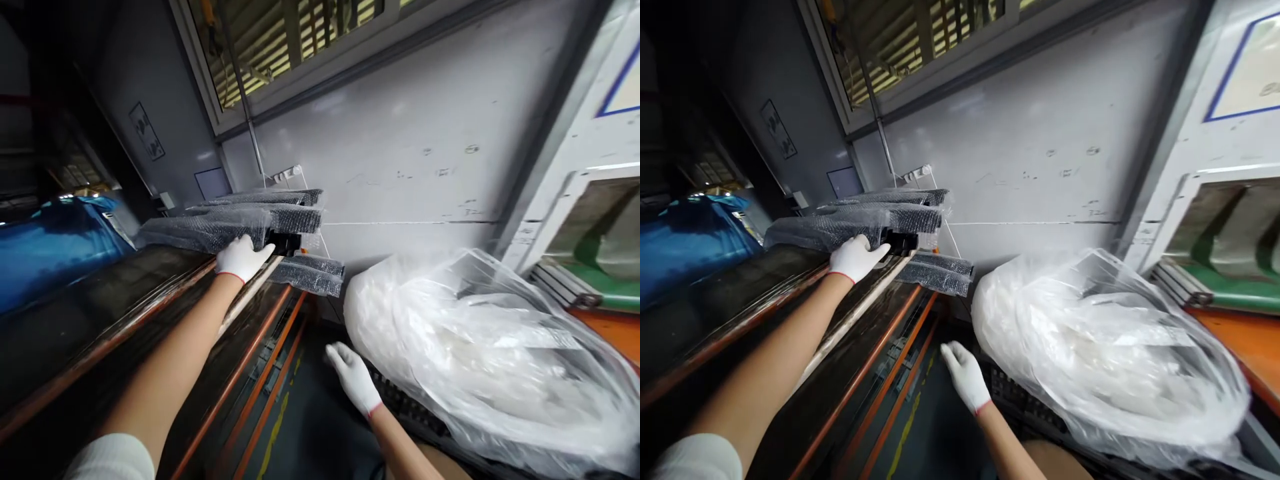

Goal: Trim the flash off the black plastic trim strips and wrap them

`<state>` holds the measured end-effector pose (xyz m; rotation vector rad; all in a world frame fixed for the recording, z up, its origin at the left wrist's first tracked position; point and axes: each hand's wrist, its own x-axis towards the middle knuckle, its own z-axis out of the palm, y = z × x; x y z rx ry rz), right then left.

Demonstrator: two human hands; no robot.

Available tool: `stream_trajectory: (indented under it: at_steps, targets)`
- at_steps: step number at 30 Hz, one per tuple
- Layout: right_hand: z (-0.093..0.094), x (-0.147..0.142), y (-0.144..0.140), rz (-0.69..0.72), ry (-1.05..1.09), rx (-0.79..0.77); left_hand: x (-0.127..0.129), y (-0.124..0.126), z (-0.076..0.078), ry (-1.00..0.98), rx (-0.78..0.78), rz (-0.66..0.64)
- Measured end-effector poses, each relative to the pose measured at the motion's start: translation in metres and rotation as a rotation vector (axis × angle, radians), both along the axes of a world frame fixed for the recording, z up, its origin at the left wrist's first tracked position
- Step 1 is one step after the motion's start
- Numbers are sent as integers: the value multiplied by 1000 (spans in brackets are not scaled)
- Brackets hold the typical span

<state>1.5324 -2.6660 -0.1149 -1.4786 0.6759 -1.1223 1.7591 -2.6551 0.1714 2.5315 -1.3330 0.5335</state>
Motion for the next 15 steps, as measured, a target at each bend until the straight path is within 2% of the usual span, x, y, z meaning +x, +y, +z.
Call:
stream_trajectory:
  at_steps: [3, 5, 7, 10, 13, 15]
  targets:
    - [55, 39, -62, 37, -73, -48, 15, -38, 12, -115, 180, -70]
    - [94, 63, -91, 29, -146, -101, 26, -50, 13, -176, 247, -167]
    - [125, 85, -112, 27, -183, -128, 38, -54, 12, -173, 262, -284]
    - [154, 114, -129, 24, -185, -101, 58, -47, 7, -85, 134, -481]
    - [172, 137, -136, -11, -235, -61, 68, -36, 0, 5, -138, -641]
    - [183, 146, -137, -43, -283, -83, 68, -31, -5, 63, -289, -691]
